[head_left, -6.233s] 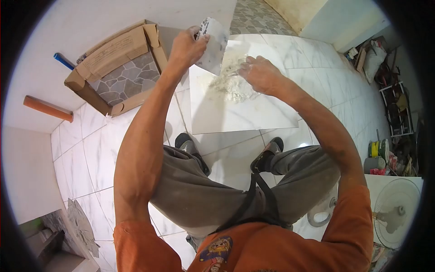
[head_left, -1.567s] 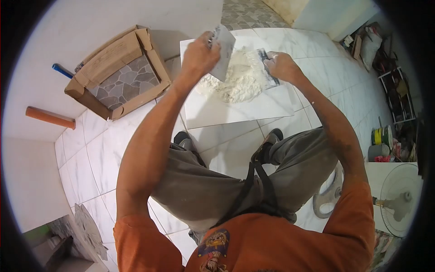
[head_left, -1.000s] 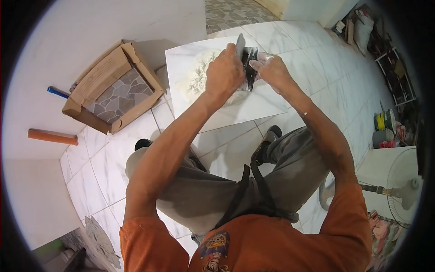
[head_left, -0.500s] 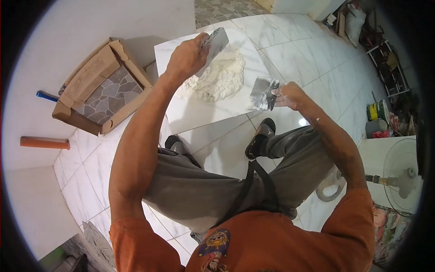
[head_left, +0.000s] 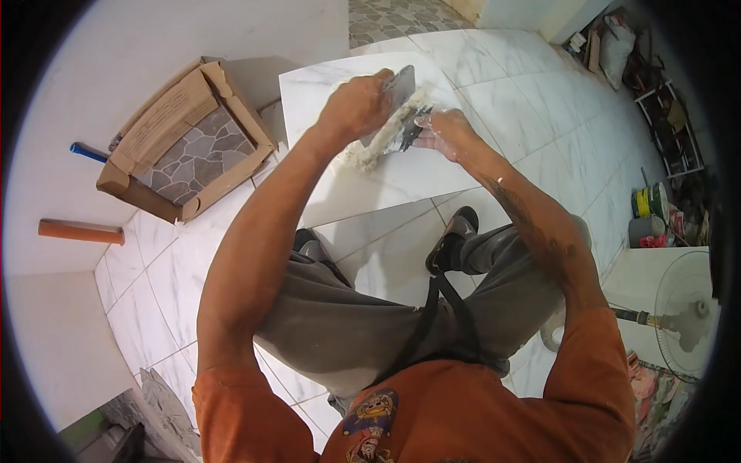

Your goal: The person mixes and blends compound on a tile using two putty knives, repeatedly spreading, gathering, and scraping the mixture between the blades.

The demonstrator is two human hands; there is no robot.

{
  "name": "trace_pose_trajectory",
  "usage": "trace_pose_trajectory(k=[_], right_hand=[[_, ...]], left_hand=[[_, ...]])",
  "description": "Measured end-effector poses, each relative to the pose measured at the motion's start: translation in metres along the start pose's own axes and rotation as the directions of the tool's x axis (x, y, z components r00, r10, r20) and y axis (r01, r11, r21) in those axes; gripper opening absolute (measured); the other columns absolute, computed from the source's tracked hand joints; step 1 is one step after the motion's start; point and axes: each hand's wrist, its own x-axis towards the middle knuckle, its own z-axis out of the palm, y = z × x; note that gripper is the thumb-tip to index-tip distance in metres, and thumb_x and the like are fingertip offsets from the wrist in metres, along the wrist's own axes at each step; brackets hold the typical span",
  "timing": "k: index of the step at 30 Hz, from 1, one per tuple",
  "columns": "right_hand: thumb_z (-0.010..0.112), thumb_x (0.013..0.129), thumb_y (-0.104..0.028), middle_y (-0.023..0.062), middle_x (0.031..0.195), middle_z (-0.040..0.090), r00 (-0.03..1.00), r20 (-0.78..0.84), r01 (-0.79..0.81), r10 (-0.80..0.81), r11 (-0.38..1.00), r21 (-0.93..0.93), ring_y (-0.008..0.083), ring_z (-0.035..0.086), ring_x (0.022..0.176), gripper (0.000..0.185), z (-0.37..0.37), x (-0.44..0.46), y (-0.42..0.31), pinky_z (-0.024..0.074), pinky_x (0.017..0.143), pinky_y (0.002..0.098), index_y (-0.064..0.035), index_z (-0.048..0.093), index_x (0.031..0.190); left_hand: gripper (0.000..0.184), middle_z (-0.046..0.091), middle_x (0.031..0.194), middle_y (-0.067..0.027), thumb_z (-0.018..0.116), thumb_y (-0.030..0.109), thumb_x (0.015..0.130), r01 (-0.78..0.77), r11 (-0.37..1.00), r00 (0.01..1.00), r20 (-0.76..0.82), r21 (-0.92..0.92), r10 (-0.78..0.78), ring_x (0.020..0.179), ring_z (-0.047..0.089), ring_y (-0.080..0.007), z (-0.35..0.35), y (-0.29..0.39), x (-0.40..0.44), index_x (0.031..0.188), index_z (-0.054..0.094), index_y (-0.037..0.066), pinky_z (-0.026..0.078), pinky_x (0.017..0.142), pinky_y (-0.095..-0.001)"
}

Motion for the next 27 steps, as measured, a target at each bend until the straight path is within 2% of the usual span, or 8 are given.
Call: trace_pose_trajectory(k=[5, 9, 12, 18, 21, 23, 25, 27], right_hand=[[0.059, 0.085, 0.000, 0.0184, 0.100, 0.061, 0.995, 0.042, 0.099, -0.096, 0.992, -0.076, 0.0318, 0.064, 0.090, 0.024, 0.005, 0.010, -0.017, 0.0559, 0.080, 0.0456, 0.0117, 0.054, 0.105], [0.061, 0.084, -0.002, 0.0190, 0.100, 0.062, 0.948, 0.239, 0.220, -0.213, 0.976, -0.003, 0.0322, 0.066, 0.089, 0.028, -0.010, -0.001, -0.034, 0.0562, 0.083, 0.0468, 0.0127, 0.053, 0.107], [0.062, 0.084, -0.003, 0.0200, 0.102, 0.063, 0.974, 0.181, 0.158, -0.138, 0.982, -0.105, 0.0320, 0.067, 0.091, 0.030, -0.038, -0.003, -0.053, 0.0560, 0.084, 0.0458, 0.0118, 0.054, 0.108], [0.062, 0.083, -0.004, 0.0190, 0.098, 0.063, 0.987, -0.156, -0.099, 0.039, 0.914, -0.394, 0.0316, 0.067, 0.086, 0.029, -0.145, 0.054, -0.052, 0.0564, 0.081, 0.0456, 0.0121, 0.055, 0.106], [0.061, 0.083, -0.003, 0.0180, 0.100, 0.062, 0.992, -0.128, -0.040, -0.011, 0.920, -0.390, 0.0292, 0.065, 0.086, 0.030, -0.148, 0.074, -0.043, 0.0559, 0.079, 0.0450, 0.0107, 0.054, 0.108], [0.063, 0.077, -0.004, 0.0154, 0.091, 0.060, 0.992, 0.056, 0.124, -0.112, 0.834, -0.538, 0.0282, 0.064, 0.080, 0.027, -0.121, 0.068, -0.040, 0.0562, 0.072, 0.0471, 0.0101, 0.055, 0.098], [0.065, 0.074, -0.005, 0.0141, 0.088, 0.059, 0.982, 0.142, 0.182, -0.127, 0.845, -0.503, 0.0274, 0.063, 0.078, 0.028, -0.098, 0.080, -0.031, 0.0561, 0.069, 0.0483, 0.0101, 0.055, 0.095], [0.065, 0.075, -0.006, 0.0143, 0.090, 0.058, 0.988, 0.136, 0.112, -0.074, 0.949, -0.295, 0.0268, 0.062, 0.081, 0.032, -0.074, 0.103, -0.017, 0.0557, 0.069, 0.0484, 0.0108, 0.053, 0.099]], left_hand=[[0.025, 0.066, 0.093, -0.0247, 0.054, 0.017, 0.088, 0.057, 0.997, 0.998, 0.036, 0.044, -0.058, 0.087, 0.062, -0.0439, 0.011, 0.011, 0.007, 0.108, 0.056, 0.002, 0.049, 0.078, -0.0511], [0.031, 0.066, 0.094, -0.0252, 0.053, 0.019, 0.088, 0.178, 0.975, 0.982, 0.047, 0.136, -0.186, 0.088, 0.063, -0.0432, 0.013, -0.004, 0.011, 0.114, 0.055, 0.003, 0.049, 0.079, -0.0512], [0.037, 0.065, 0.097, -0.0269, 0.052, 0.021, 0.088, 0.268, 0.953, 0.960, 0.042, 0.145, -0.276, 0.090, 0.063, -0.0430, 0.003, -0.009, 0.010, 0.121, 0.055, 0.004, 0.049, 0.081, -0.0503], [0.041, 0.065, 0.096, -0.0296, 0.050, 0.019, 0.087, 0.289, 0.955, 0.952, -0.125, 0.063, -0.280, 0.089, 0.063, -0.0445, -0.014, -0.024, 0.009, 0.123, 0.055, 0.000, 0.050, 0.083, -0.0487], [0.042, 0.064, 0.096, -0.0311, 0.052, 0.021, 0.086, 0.330, 0.944, 0.929, -0.175, -0.003, -0.326, 0.091, 0.063, -0.0445, -0.017, -0.027, 0.007, 0.122, 0.055, -0.001, 0.050, 0.085, -0.0479], [0.043, 0.064, 0.096, -0.0314, 0.052, 0.021, 0.086, 0.328, 0.944, 0.923, -0.198, -0.040, -0.329, 0.092, 0.063, -0.0450, -0.016, -0.028, 0.006, 0.122, 0.055, -0.002, 0.049, 0.086, -0.0477], [0.043, 0.064, 0.096, -0.0317, 0.051, 0.021, 0.086, 0.346, 0.935, 0.914, -0.200, -0.074, -0.354, 0.093, 0.063, -0.0456, -0.015, -0.027, 0.008, 0.122, 0.054, -0.003, 0.049, 0.087, -0.0478], [0.044, 0.064, 0.096, -0.0321, 0.052, 0.021, 0.086, 0.390, 0.915, 0.898, -0.180, -0.099, -0.402, 0.094, 0.062, -0.0462, -0.012, -0.023, 0.010, 0.122, 0.054, -0.005, 0.049, 0.087, -0.0480]])
